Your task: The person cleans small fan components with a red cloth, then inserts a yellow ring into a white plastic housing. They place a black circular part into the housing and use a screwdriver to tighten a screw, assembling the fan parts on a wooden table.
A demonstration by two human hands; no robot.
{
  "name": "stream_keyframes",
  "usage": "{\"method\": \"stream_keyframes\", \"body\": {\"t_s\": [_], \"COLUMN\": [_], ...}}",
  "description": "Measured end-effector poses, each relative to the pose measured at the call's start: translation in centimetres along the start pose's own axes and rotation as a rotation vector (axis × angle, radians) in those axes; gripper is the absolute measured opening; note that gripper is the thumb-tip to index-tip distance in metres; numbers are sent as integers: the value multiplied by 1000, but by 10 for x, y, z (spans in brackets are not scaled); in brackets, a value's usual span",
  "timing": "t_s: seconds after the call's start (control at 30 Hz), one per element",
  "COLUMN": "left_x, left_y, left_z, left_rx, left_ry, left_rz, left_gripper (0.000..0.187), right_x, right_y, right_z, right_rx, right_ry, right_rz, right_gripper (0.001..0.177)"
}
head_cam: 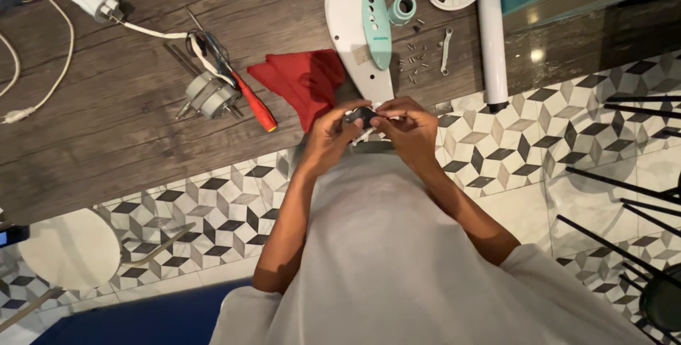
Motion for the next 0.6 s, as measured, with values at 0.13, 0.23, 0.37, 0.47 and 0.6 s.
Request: {"method": "stream_keyframes", "body": {"t_s": [0.13,0.23,0.37,0.47,0.6], "left_x": [-6,-8,-7,-4,-3], "left_y": [0,-1,1,5,7], "left_z": [-1,-1,-3,-4,-4], "left_rx": [19,28,33,35,52], "left_ry": [61,81,79,100,96], "left_rz": [9,14,3,19,1], "left_gripper": [34,32,32,29,28], "right_x": [9,29,72,93,100], "right_y": [5,5,-5,-5,-8], "right_z": [-10,-30,-66,-93,-111], "right_rx": [-5,33,130,187,223], "right_ry": [-24,92,254,474,706], "right_rz": [87,150,167,143,3], "right_gripper": [8,7,8,10,12]}}
Point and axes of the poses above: each hand's wrist, its own y-axis away from the middle knuckle, its own z-axis out of the palm, x = y × z, the point moved 4 cm from there along -y, towards the middle knuckle, and after that the axes turned 5 degrees about -z, right-handed, at the moved point
